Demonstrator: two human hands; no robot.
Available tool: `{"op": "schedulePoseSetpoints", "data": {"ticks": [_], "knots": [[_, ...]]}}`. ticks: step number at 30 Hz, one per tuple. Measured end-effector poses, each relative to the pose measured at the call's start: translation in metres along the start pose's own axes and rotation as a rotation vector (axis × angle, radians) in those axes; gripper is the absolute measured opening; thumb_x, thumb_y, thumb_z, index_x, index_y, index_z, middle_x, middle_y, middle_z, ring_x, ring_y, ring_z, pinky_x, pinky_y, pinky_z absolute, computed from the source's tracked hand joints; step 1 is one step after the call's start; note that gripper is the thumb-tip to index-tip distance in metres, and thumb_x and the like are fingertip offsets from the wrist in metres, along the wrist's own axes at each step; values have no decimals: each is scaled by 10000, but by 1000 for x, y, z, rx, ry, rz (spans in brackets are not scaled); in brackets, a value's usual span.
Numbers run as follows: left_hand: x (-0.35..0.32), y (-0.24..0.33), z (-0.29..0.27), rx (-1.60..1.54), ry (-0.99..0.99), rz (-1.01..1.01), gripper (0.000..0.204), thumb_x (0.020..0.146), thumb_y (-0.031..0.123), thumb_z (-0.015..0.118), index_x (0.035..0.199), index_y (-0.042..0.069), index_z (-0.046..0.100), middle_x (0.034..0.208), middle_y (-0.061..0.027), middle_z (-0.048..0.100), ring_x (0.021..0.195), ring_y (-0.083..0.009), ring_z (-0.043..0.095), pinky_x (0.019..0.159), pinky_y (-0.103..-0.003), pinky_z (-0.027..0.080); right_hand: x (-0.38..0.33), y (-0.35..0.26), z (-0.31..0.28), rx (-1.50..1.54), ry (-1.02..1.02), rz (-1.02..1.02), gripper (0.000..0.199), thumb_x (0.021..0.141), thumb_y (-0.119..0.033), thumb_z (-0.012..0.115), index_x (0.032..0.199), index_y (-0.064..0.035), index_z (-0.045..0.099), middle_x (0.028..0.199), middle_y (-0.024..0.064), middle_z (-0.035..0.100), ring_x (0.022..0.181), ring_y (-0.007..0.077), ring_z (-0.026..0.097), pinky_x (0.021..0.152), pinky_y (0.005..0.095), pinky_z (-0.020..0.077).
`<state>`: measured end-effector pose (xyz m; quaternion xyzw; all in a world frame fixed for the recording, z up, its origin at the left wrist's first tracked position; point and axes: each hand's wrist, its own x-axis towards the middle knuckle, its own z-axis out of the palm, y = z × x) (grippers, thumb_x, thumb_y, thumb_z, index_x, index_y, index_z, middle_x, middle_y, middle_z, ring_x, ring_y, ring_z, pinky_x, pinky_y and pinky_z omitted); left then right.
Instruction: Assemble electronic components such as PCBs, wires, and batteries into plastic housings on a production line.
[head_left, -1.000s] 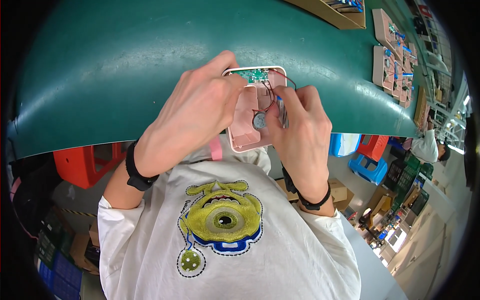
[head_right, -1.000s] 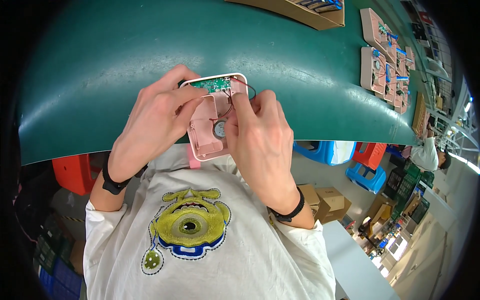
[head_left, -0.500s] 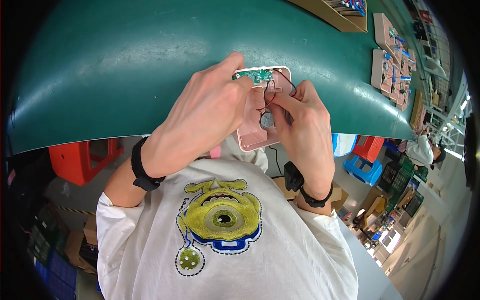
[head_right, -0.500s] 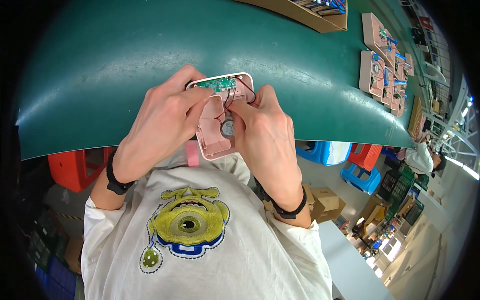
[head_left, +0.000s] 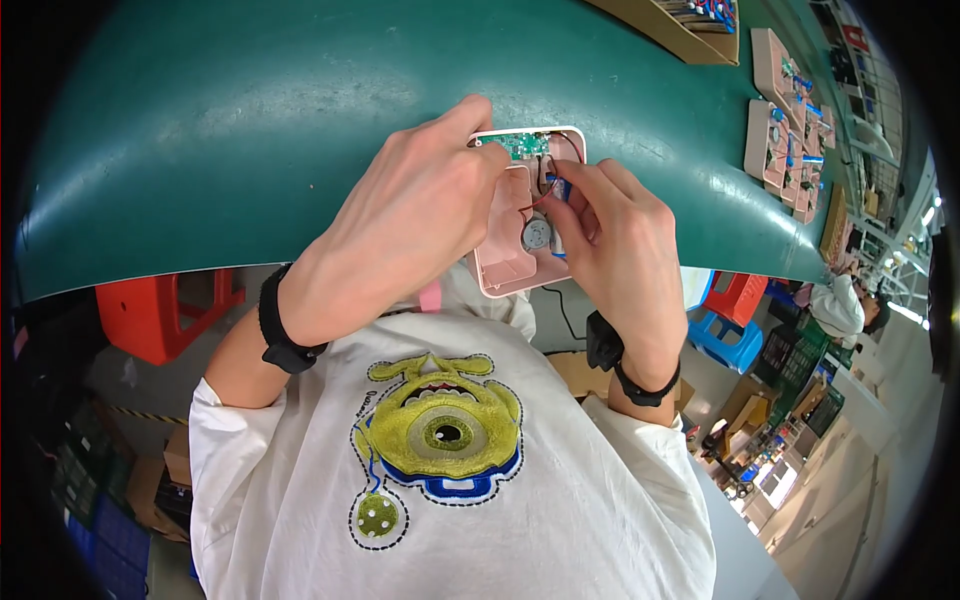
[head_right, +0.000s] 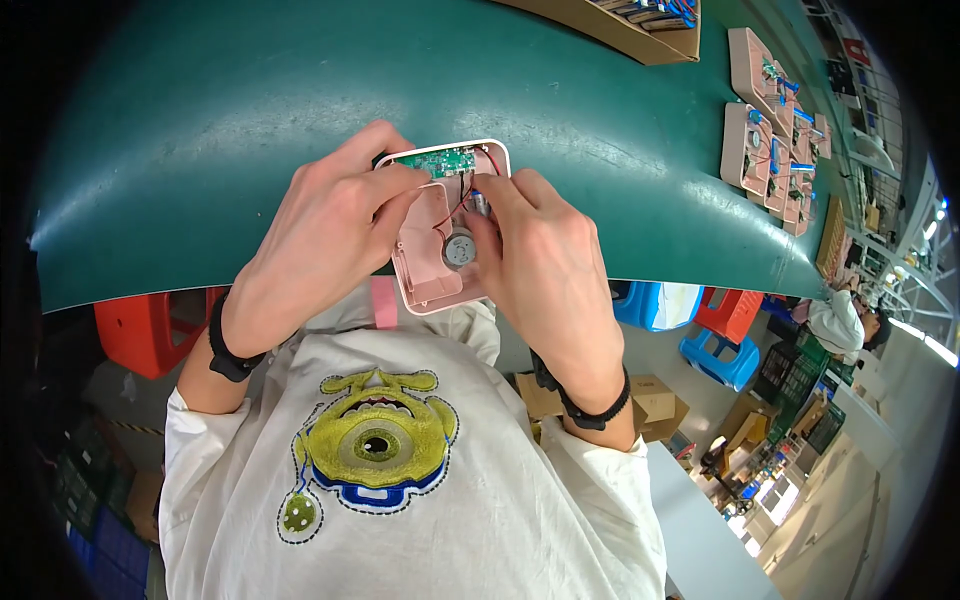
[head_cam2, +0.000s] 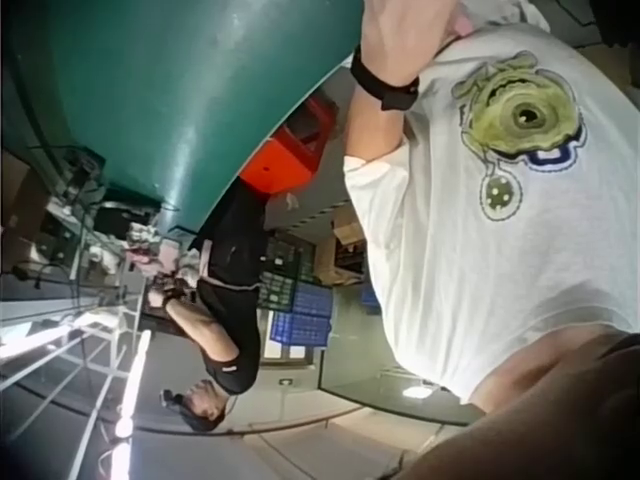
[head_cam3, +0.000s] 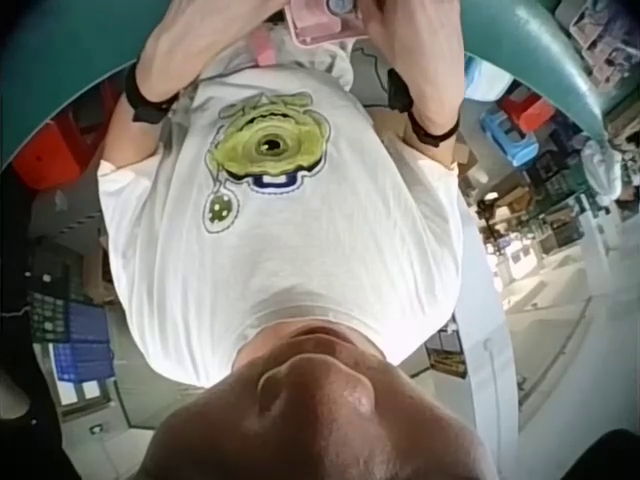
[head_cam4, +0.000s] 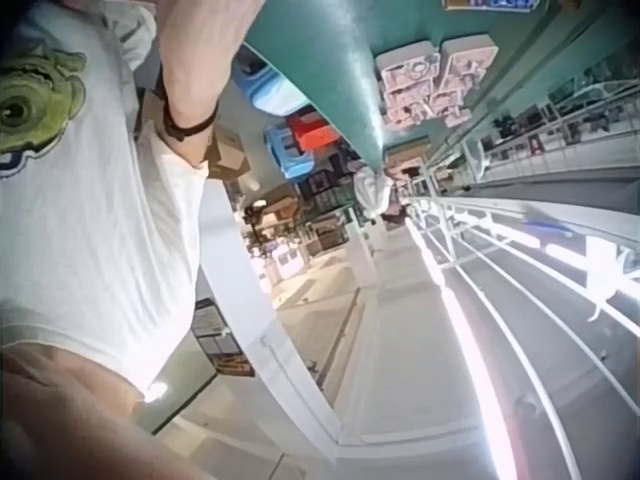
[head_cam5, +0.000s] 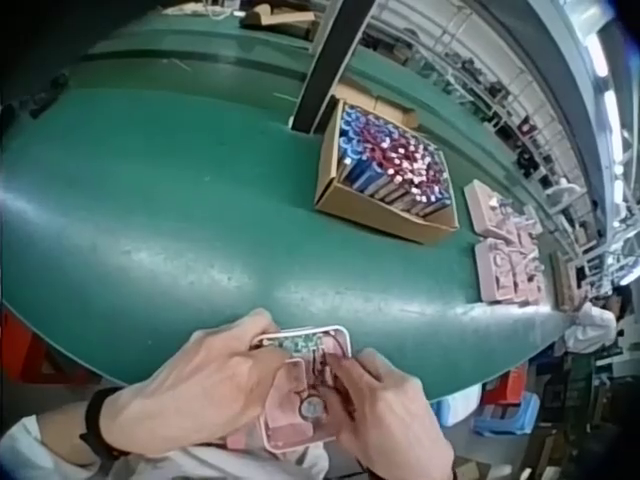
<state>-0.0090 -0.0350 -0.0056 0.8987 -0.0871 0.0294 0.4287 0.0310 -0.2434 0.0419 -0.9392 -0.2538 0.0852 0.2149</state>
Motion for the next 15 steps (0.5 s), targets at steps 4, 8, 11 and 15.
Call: {"op": "schedulePoseSetpoints", "data": {"ticks": [4, 8, 11, 15], "knots": [[0, -2, 0, 5, -8, -10, 114, 940, -27, 695, 1018, -35, 778, 999, -159, 661, 712, -378, 663, 667, -464, 535, 0, 3, -14, -42, -102, -61, 385, 849, -39, 867, 1214, -3, 749, 957, 109, 669, 681, 230, 655, 643, 372, 544], [0, -2, 0, 25, -14, 10, 123, 934, -28, 694, 1021, -32, 782, 988, -160, 656, 711, -377, 663, 665, -462, 535, 3, 6, -23, -38, -150, -108, 429, 836, -32, 873, 1243, -10, 739, 1017, 113, 675, 695, 246, 659, 666, 387, 557], [0, -2, -1, 17, -20, -6, 125, 930, -27, 694, 1018, -34, 781, 983, -161, 653, 710, -375, 663, 663, -460, 537, 6, 9, -29, -62, -195, -183, 429, 825, -34, 881, 1232, -11, 747, 1019, 111, 675, 701, 257, 656, 674, 390, 558], [0, -2, -1, 16, -28, -1, 122, 925, -25, 695, 1011, -37, 780, 979, -161, 649, 707, -371, 664, 660, -457, 541, 11, 11, -28, 6, -242, -98, 380, 821, -35, 884, 1180, -8, 762, 1009, 110, 681, 715, 246, 670, 673, 375, 556]]}}
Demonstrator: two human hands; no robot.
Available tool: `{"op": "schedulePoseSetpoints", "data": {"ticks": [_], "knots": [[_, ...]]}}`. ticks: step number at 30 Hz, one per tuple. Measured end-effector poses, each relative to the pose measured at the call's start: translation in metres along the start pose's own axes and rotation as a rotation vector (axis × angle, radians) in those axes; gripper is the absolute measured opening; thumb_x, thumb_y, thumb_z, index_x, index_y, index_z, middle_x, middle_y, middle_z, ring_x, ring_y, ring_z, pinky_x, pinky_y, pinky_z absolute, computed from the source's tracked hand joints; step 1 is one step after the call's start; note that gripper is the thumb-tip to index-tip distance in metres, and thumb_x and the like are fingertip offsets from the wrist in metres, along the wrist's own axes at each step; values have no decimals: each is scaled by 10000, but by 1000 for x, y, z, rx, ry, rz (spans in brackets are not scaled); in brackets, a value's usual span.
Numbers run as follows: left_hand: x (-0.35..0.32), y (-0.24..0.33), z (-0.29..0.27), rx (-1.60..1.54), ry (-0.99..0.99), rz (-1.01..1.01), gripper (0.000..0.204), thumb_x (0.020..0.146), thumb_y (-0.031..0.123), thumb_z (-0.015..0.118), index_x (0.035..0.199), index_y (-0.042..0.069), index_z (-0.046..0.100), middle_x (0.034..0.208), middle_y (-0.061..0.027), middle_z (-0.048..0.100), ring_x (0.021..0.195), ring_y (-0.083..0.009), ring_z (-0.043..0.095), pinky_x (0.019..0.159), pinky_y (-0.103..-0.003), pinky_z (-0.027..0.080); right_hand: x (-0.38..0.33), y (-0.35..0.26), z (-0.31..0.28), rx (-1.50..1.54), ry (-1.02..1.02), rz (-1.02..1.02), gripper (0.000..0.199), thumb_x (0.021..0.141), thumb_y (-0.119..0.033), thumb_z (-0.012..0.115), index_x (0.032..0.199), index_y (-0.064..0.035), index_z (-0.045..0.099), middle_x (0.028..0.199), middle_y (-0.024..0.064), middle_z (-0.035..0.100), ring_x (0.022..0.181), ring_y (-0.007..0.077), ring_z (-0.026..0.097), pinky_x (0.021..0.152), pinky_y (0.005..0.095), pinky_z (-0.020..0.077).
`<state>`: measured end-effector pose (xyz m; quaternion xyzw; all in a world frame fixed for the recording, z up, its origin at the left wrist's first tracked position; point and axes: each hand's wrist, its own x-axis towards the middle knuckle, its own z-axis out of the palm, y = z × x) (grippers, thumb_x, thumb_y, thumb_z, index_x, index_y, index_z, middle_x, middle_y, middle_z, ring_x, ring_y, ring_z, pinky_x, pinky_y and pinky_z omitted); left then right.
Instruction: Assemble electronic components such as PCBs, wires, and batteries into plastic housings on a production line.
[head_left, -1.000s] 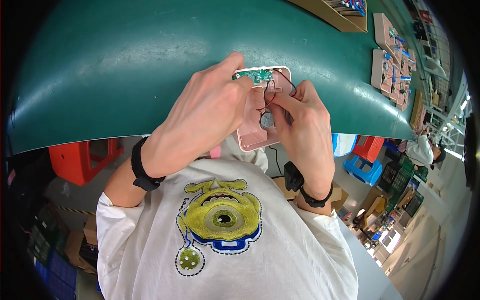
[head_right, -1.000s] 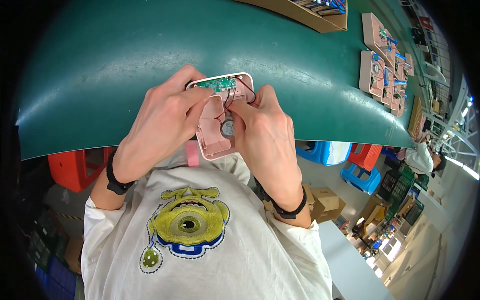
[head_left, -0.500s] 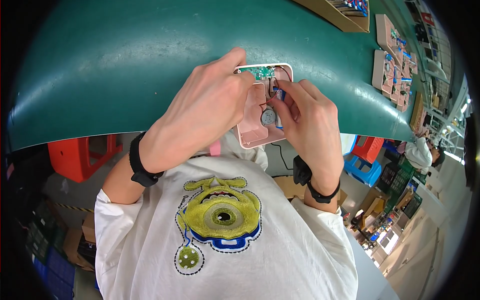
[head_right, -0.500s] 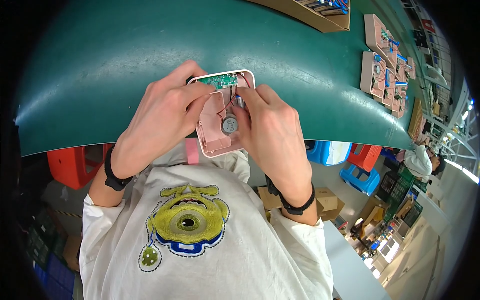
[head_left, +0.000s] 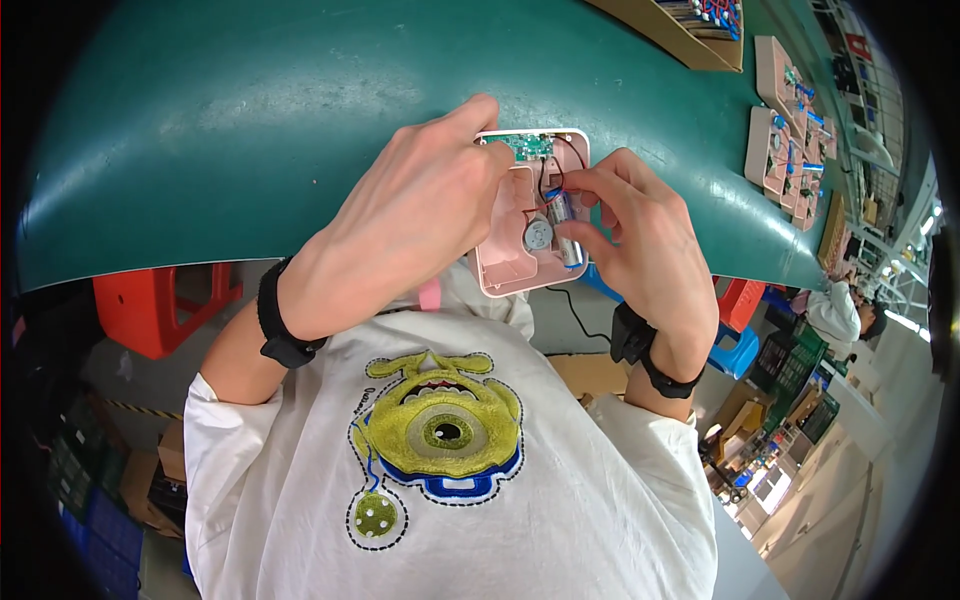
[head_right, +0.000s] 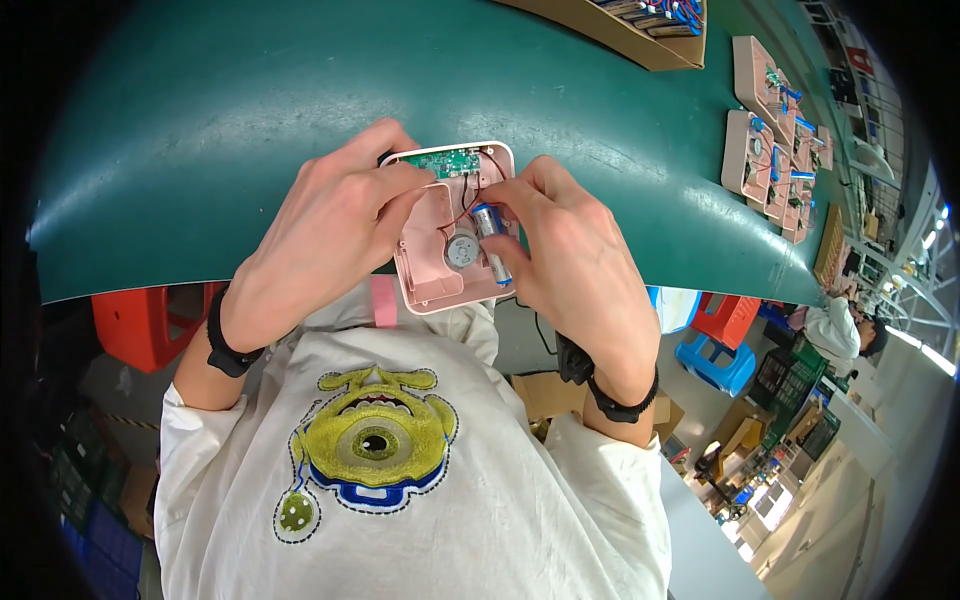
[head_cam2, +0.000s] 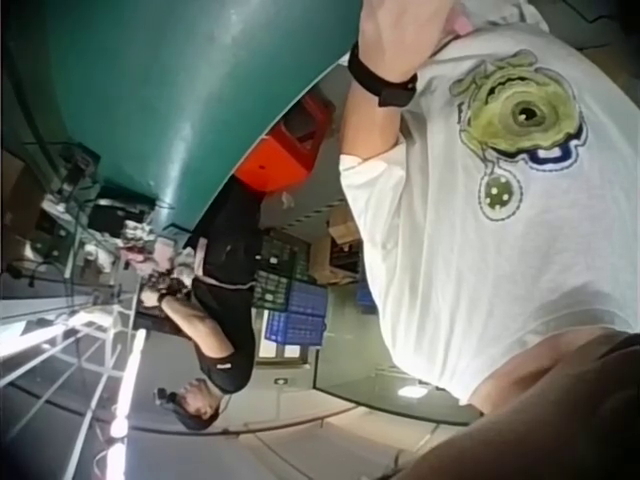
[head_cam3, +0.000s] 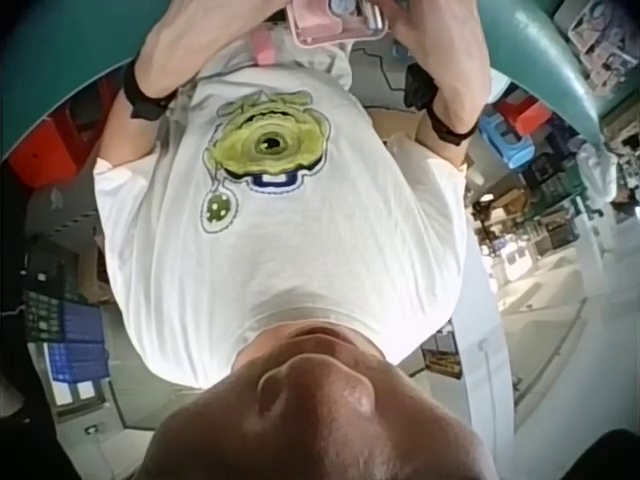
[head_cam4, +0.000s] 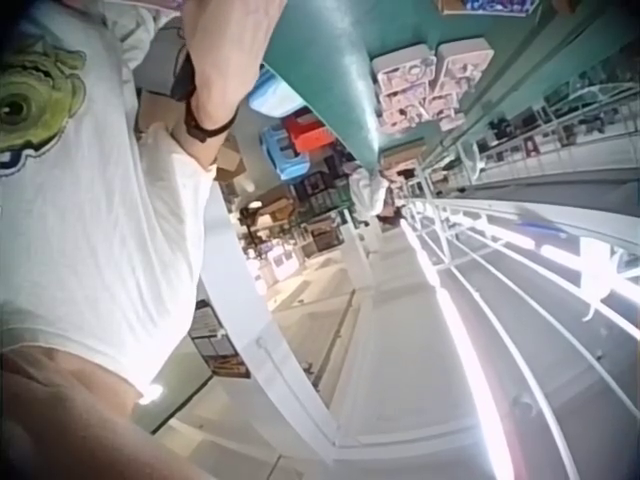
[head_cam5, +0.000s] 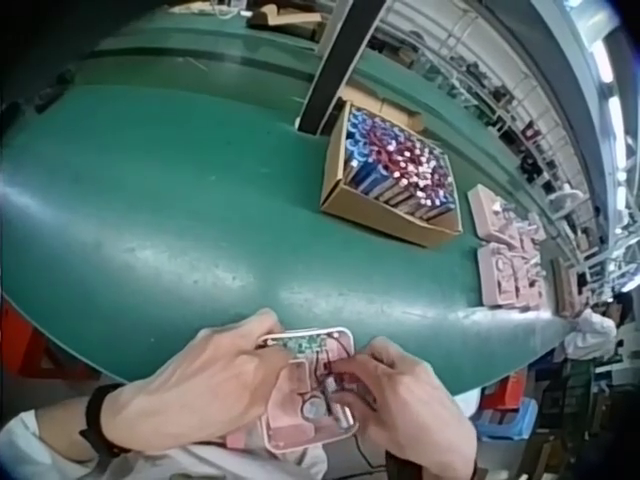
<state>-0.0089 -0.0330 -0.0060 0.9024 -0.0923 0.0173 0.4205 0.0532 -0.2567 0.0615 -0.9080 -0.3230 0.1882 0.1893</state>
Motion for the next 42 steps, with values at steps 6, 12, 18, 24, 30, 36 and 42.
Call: {"op": "schedulePoseSetpoints", "data": {"ticks": [6, 12, 18, 24, 30, 36, 42], "knots": [[1, 0, 0, 2, -2, 15, 113, 924, -25, 694, 1000, -40, 777, 989, -155, 648, 705, -364, 665, 657, -455, 543, 4, 1, 5, 49, 76, 17, 255, 847, -27, 872, 1079, 8, 772, 946, 102, 690, 690, 217, 683, 659, 349, 557], [1, 0, 1, 1, -5, 14, 111, 921, -30, 690, 993, -40, 774, 988, -151, 642, 704, -356, 663, 655, -453, 541, 9, 0, 17, 18, 290, 96, 139, 889, -4, 838, 1008, 16, 769, 899, 94, 699, 657, 196, 694, 642, 339, 564], [0, -1, 2, 6, 7, 25, 105, 921, -36, 686, 983, -37, 770, 985, -150, 636, 699, -352, 658, 651, -452, 537, 10, -1, 29, -53, 322, 30, 159, 892, -5, 830, 1041, -4, 775, 909, 101, 696, 715, 231, 734, 654, 359, 571], [0, -2, 0, -4, -1, 10, 95, 923, -36, 687, 976, -36, 766, 980, -148, 636, 686, -353, 654, 644, -453, 531, 1, 0, 16, -114, 183, -18, 264, 877, -56, 854, 1131, -43, 784, 888, 110, 681, 698, 257, 703, 649, 386, 551], [0, -1, 0, -12, 4, 20, 106, 923, -33, 691, 989, -34, 774, 991, -143, 649, 683, -348, 659, 648, -449, 533, 7, 1, 17, -87, 110, 75, 324, 859, -128, 882, 1161, -62, 784, 808, 94, 661, 616, 238, 579, 608, 384, 495], [-1, 1, 0, -24, 16, 1, 119, 948, -9, 711, 1029, -26, 797, 1053, -135, 690, 699, -317, 681, 663, -421, 543, 2, 8, 24, 8, 183, 46, 370, 853, -129, 896, 1198, -87, 769, 734, 73, 603, 585, 209, 506, 574, 356, 452], [1, 3, 1, -53, 28, 14, 136, 962, 5, 735, 1071, -27, 808, 1075, -130, 706, 713, -282, 689, 659, -394, 548, -9, 10, 34, 225, 293, 106, 454, 865, -94, 898, 1285, -103, 728, 714, 46, 545, 595, 150, 501, 563, 311, 430]]}}
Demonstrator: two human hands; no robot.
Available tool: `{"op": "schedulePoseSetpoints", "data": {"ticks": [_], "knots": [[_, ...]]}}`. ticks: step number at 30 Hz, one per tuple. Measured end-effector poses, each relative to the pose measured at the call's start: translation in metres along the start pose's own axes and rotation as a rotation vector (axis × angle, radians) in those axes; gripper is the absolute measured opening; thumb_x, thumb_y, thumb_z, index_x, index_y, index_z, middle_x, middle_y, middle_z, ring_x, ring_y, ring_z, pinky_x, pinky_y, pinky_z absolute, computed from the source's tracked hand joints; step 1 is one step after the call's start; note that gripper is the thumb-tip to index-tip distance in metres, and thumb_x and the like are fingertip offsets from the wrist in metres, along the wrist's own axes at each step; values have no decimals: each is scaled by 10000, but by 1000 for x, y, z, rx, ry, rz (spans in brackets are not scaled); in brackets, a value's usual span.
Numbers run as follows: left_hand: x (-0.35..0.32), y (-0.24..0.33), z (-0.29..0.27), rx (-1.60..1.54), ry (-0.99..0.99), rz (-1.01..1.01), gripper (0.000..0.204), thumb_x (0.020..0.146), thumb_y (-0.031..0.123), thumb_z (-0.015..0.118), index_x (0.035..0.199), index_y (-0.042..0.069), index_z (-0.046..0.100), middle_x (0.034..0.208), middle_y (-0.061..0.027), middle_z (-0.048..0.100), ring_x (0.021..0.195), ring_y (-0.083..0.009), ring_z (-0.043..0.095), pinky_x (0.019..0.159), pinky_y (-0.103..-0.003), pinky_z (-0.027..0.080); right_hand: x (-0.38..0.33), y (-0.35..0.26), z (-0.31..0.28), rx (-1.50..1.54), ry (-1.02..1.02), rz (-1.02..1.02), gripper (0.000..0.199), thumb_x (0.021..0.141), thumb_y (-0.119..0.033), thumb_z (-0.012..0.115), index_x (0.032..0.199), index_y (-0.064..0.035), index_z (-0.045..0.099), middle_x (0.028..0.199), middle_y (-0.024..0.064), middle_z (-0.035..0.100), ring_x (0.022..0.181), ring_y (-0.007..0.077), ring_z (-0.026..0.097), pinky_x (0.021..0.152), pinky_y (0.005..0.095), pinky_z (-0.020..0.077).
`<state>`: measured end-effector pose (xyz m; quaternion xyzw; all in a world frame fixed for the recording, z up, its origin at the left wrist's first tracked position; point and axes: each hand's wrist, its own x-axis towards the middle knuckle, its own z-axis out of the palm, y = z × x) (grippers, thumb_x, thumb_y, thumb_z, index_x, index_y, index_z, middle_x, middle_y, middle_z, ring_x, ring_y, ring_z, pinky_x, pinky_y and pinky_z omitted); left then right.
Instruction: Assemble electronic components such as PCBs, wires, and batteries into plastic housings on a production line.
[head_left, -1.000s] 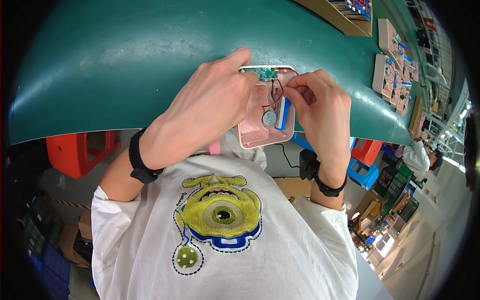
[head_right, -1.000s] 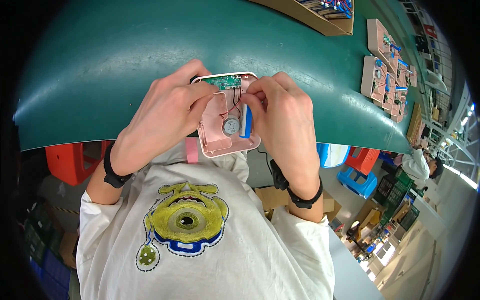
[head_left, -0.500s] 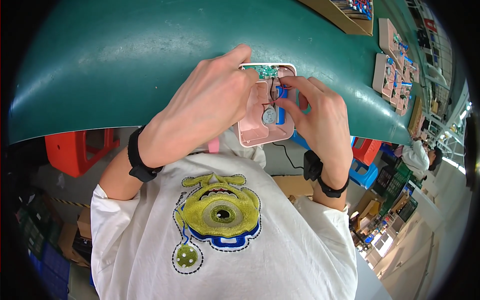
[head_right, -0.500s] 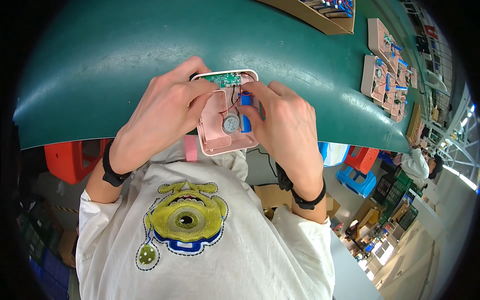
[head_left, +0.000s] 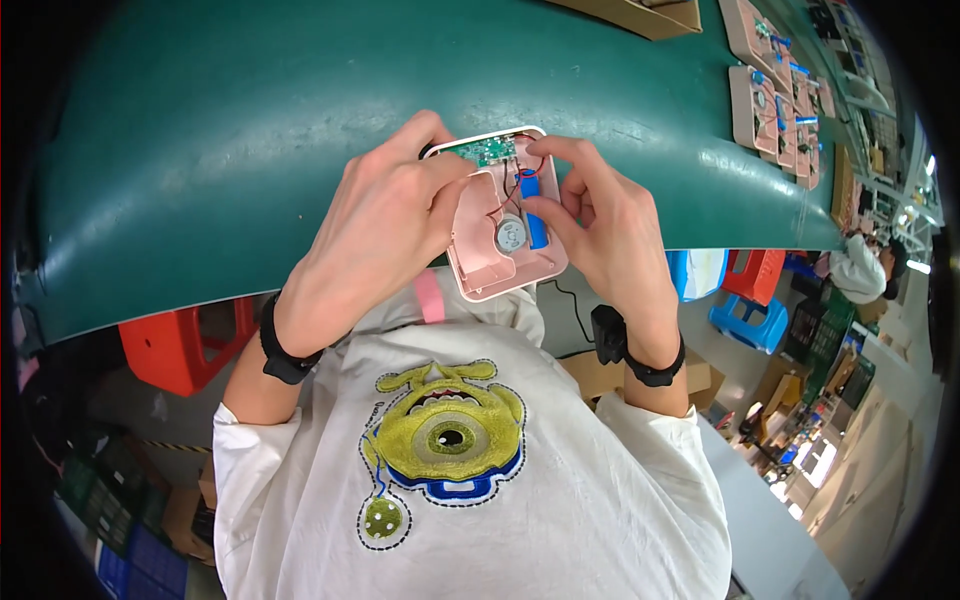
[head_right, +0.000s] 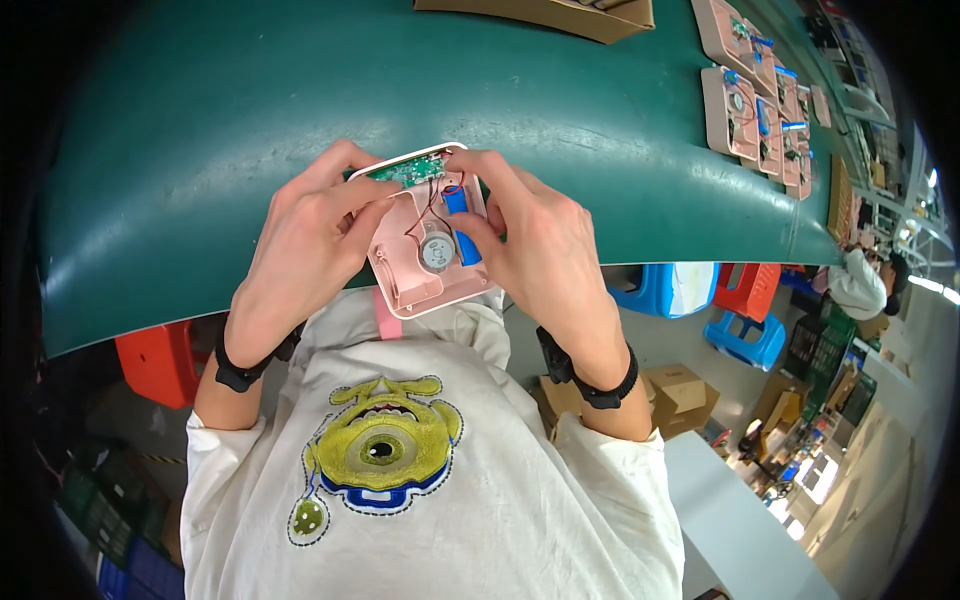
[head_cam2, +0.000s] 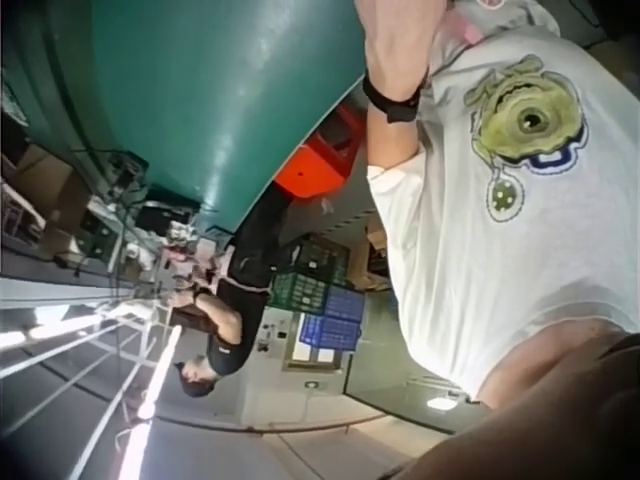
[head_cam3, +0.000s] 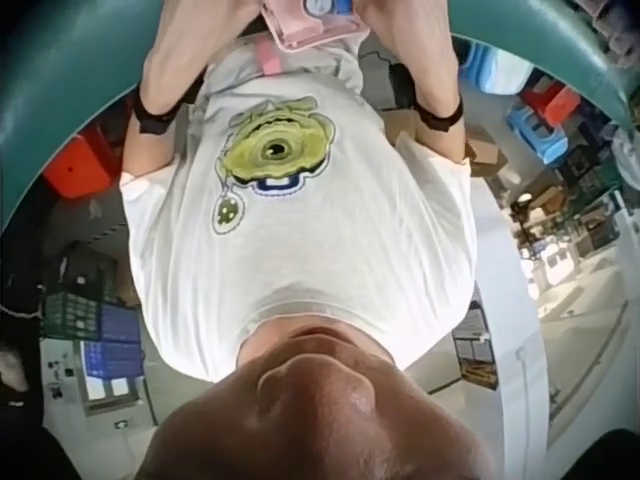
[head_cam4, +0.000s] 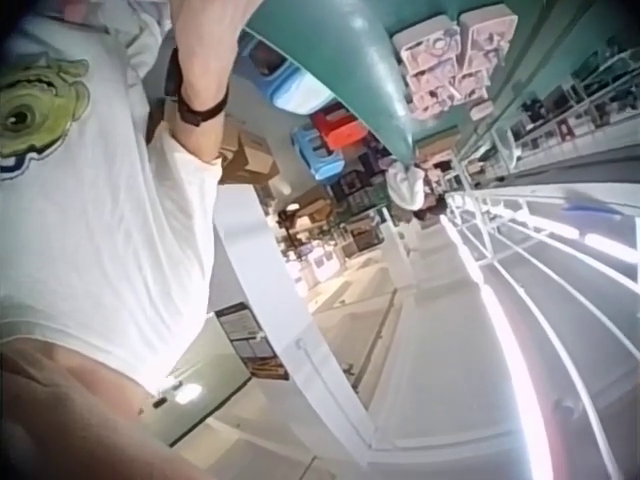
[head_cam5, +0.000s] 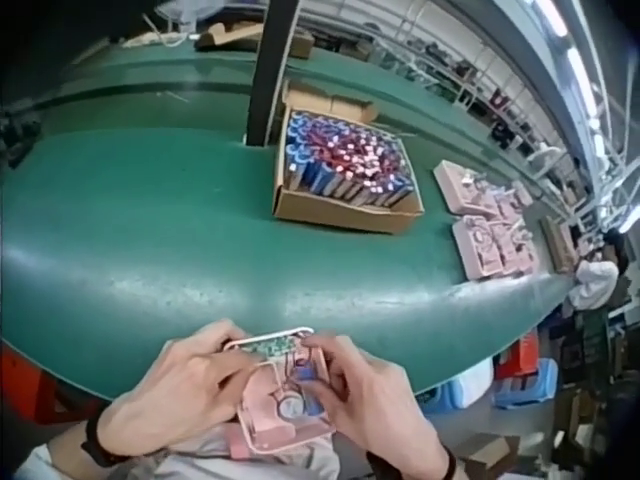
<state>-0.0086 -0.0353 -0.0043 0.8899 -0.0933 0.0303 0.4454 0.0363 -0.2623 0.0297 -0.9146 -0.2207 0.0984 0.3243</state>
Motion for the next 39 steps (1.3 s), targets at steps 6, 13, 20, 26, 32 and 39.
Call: {"op": "schedulePoseSetpoints", "data": {"ticks": [6, 13, 20, 26, 32, 39], "knots": [[-1, 5, -15, -12, 15, -91, 163, 955, -14, 743, 1098, -35, 817, 1071, -131, 711, 723, -249, 705, 676, -375, 568, -3, -4, -3, 249, 19, 146, 528, 917, -30, 842, 1402, -55, 635, 776, 21, 615, 621, 100, 519, 581, 280, 459], [8, 14, -64, -297, 75, -215, 184, 950, -51, 751, 1123, -69, 811, 1098, -93, 700, 870, -163, 707, 757, -299, 585, -24, -1, 2, 948, -38, 228, 376, 1013, 36, 683, 1377, 9, 595, 1017, 61, 743, 747, 115, 693, 659, 263, 553], [24, 17, -102, -285, 41, -169, 174, 956, -72, 746, 1119, -83, 808, 1139, -83, 693, 1011, -156, 696, 832, -261, 574, -7, -28, -3, 1313, -252, 85, 293, 995, 29, 641, 1287, 52, 627, 992, 94, 777, 804, 127, 743, 638, 290, 609], [25, 43, -109, -152, 94, -138, 184, 939, -66, 762, 1115, -65, 817, 1165, -89, 709, 947, -145, 709, 764, -262, 584, 4, -22, -1, 1298, -352, 87, 377, 985, 81, 646, 1360, 61, 613, 1082, 79, 757, 827, 139, 763, 673, 283, 614], [23, 64, -108, -51, 117, -94, 184, 929, -60, 776, 1106, -45, 828, 1150, -101, 720, 900, -151, 729, 705, -268, 589, -1, -9, 13, 1221, -375, 47, 476, 990, 82, 647, 1462, 44, 607, 1116, 55, 762, 864, 87, 726, 710, 263, 599], [25, 70, -105, 23, 139, -41, 160, 937, -37, 788, 1087, -19, 842, 1104, -122, 726, 846, -173, 740, 691, -285, 588, -5, -1, 21, 1247, -384, 65, 533, 1009, 84, 624, 1537, 20, 583, 1291, 67, 737, 1109, 98, 691, 898, 274, 589]]}}
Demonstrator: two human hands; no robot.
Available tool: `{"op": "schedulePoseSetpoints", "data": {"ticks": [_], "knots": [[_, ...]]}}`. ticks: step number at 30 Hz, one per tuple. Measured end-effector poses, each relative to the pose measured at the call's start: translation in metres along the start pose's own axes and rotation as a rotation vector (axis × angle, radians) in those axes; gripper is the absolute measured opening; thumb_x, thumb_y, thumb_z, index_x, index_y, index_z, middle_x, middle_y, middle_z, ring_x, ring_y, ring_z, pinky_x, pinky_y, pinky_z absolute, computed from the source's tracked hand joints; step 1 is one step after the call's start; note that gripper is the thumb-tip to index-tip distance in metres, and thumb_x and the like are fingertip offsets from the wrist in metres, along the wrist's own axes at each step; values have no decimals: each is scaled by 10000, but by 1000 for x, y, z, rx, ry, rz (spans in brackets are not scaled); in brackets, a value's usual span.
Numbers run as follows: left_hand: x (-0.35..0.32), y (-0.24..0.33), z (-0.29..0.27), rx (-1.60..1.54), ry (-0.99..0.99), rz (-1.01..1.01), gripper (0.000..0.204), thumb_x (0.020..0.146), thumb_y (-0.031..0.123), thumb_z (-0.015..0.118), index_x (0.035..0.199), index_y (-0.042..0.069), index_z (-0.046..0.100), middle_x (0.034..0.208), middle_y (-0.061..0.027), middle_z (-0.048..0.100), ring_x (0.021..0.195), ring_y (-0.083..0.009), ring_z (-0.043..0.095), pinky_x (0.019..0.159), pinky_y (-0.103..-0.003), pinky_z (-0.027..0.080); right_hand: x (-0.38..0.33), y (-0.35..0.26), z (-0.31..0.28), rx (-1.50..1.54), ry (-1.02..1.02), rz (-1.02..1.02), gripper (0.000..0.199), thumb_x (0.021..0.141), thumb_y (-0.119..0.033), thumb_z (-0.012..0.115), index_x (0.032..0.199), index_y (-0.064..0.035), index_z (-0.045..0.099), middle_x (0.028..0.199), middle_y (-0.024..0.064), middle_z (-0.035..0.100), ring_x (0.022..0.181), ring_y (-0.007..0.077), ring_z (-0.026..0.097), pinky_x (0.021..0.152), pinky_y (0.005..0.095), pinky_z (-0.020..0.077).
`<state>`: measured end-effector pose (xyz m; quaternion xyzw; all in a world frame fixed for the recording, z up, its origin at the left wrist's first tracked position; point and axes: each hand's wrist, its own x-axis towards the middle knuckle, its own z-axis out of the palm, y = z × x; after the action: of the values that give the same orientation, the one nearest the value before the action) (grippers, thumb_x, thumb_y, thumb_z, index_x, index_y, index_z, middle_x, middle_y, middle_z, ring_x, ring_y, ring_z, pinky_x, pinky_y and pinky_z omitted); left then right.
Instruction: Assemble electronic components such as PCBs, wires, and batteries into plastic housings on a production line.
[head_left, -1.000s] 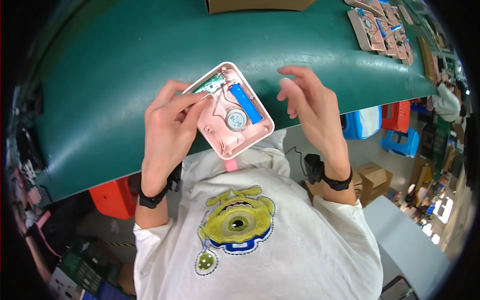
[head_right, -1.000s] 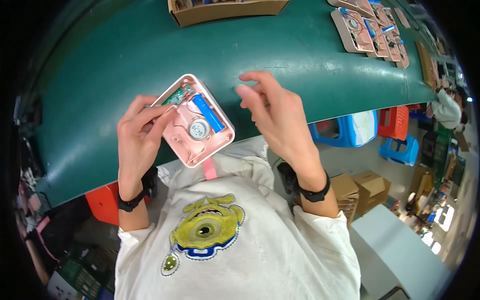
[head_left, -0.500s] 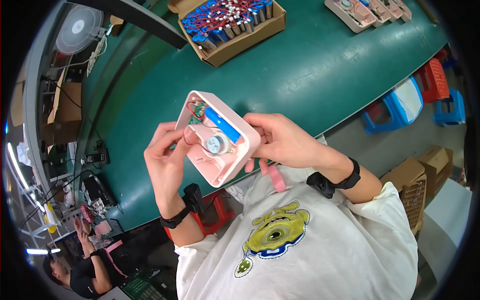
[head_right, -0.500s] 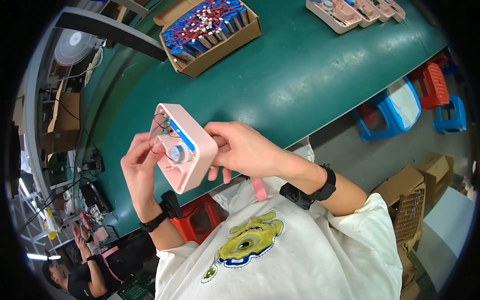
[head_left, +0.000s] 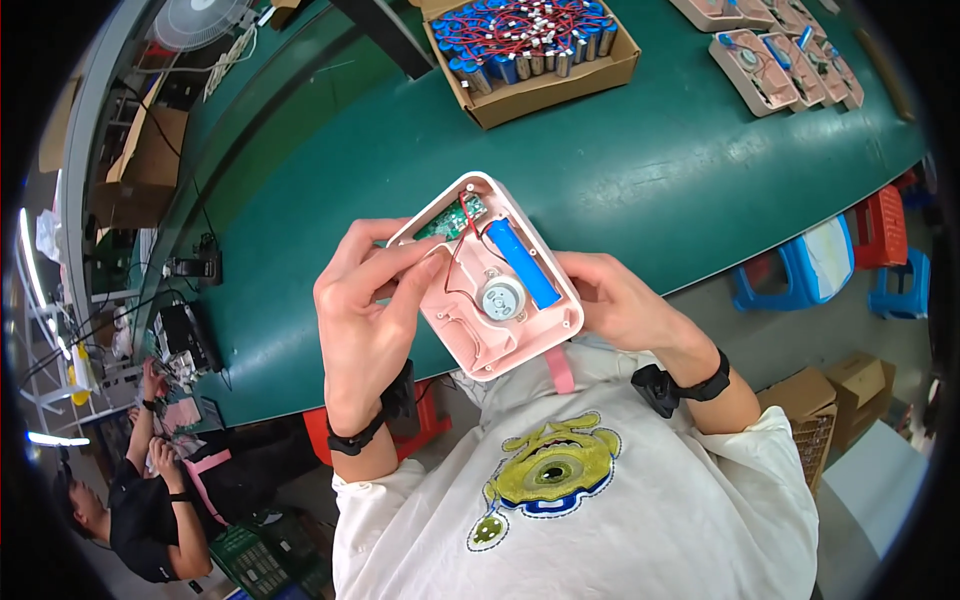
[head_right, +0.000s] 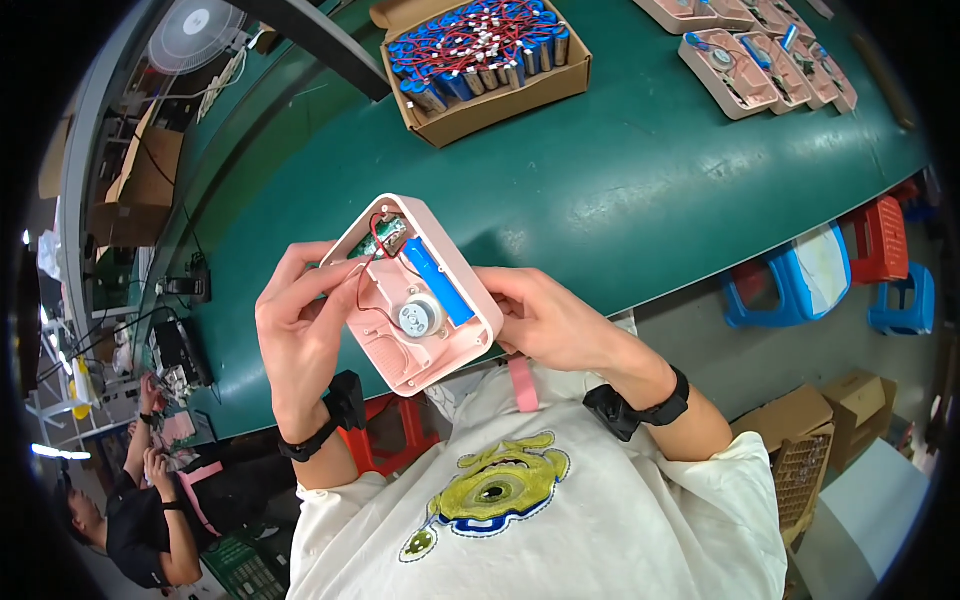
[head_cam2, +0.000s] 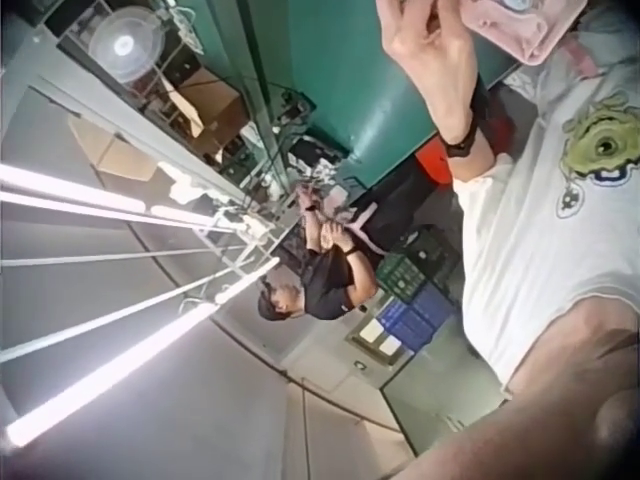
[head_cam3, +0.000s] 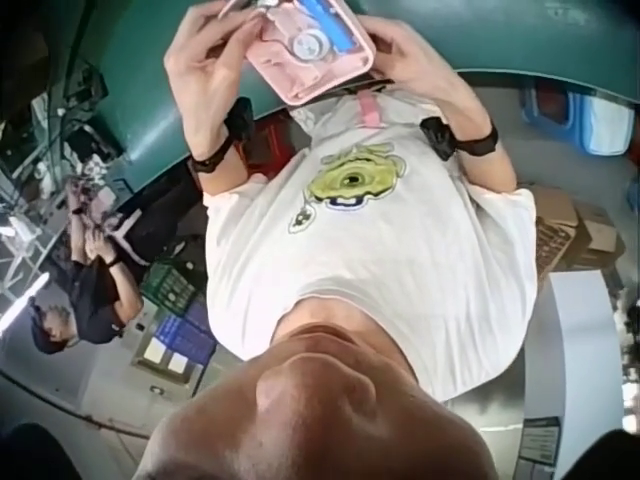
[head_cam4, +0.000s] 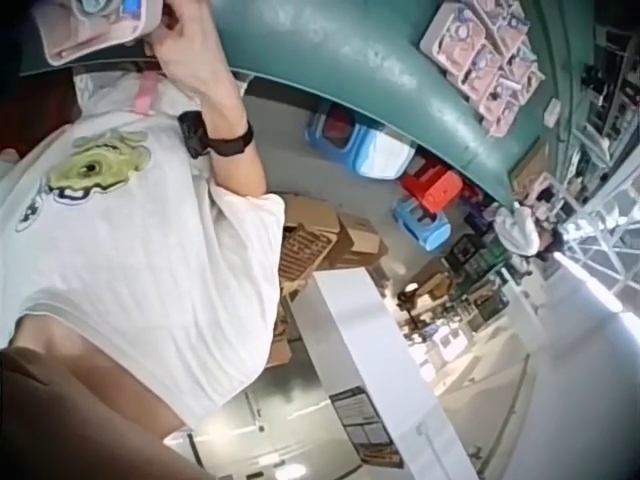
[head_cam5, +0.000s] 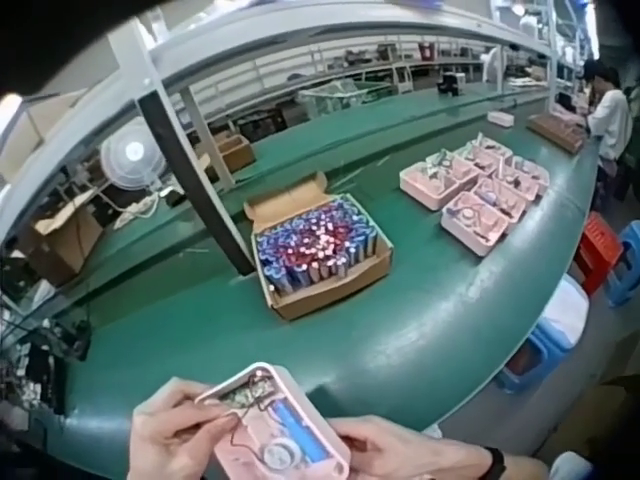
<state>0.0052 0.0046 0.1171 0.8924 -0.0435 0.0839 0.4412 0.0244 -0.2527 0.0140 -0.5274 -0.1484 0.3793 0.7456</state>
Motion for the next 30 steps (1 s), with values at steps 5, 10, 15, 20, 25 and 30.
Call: {"op": "schedulePoseSetpoints", "data": {"ticks": [5, 10, 15, 20, 25, 30], "knots": [[0, -1, 2, 41, -10, -2, 164, 936, -33, 793, 1091, -18, 843, 1109, -127, 730, 826, -178, 739, 676, -296, 586, 0, -2, -3, -36, -16, 2, 480, 1018, 81, 589, 1492, 11, 610, 1249, 57, 689, 1088, 105, 606, 912, 288, 513], [-1, -2, 3, 13, -28, -35, 168, 934, -29, 798, 1095, -17, 844, 1111, -131, 735, 819, -182, 742, 658, -302, 585, 0, -2, -4, -98, -6, -56, 420, 1017, 74, 553, 1416, -4, 657, 981, -5, 662, 787, 61, 521, 662, 255, 439], [-1, -3, 8, 25, -28, -4, 167, 935, -22, 800, 1097, -20, 842, 1098, -126, 734, 794, -178, 737, 644, -302, 577, -2, 3, -14, -152, -17, -42, 415, 1030, 46, 587, 1437, -4, 651, 1018, 1, 693, 832, 64, 584, 668, 261, 472], [3, -11, 8, 2, -49, -50, 162, 938, -13, 800, 1095, -25, 840, 1066, -123, 731, 756, -168, 723, 626, -300, 563, -8, -3, -9, -68, 50, 49, 402, 1030, 8, 637, 1431, -12, 662, 1053, 41, 744, 873, 88, 662, 678, 274, 518], [9, -14, 13, 8, -50, -21, 158, 938, -8, 792, 1087, -10, 846, 1061, -132, 730, 727, -189, 711, 628, -313, 562, -30, -42, -19, -708, 148, 53, 371, 1006, -9, 687, 1376, -42, 703, 1137, 89, 769, 902, 143, 736, 701, 291, 572], [6, -18, 31, 93, -170, 114, 173, 942, -10, 764, 1095, 9, 844, 1096, -148, 732, 752, -260, 726, 672, -362, 582, -18, -75, 15, -1077, 355, -678, 375, 880, 12, 761, 1248, -59, 763, 1097, 84, 763, 853, 237, 752, 680, 339, 598]]}}
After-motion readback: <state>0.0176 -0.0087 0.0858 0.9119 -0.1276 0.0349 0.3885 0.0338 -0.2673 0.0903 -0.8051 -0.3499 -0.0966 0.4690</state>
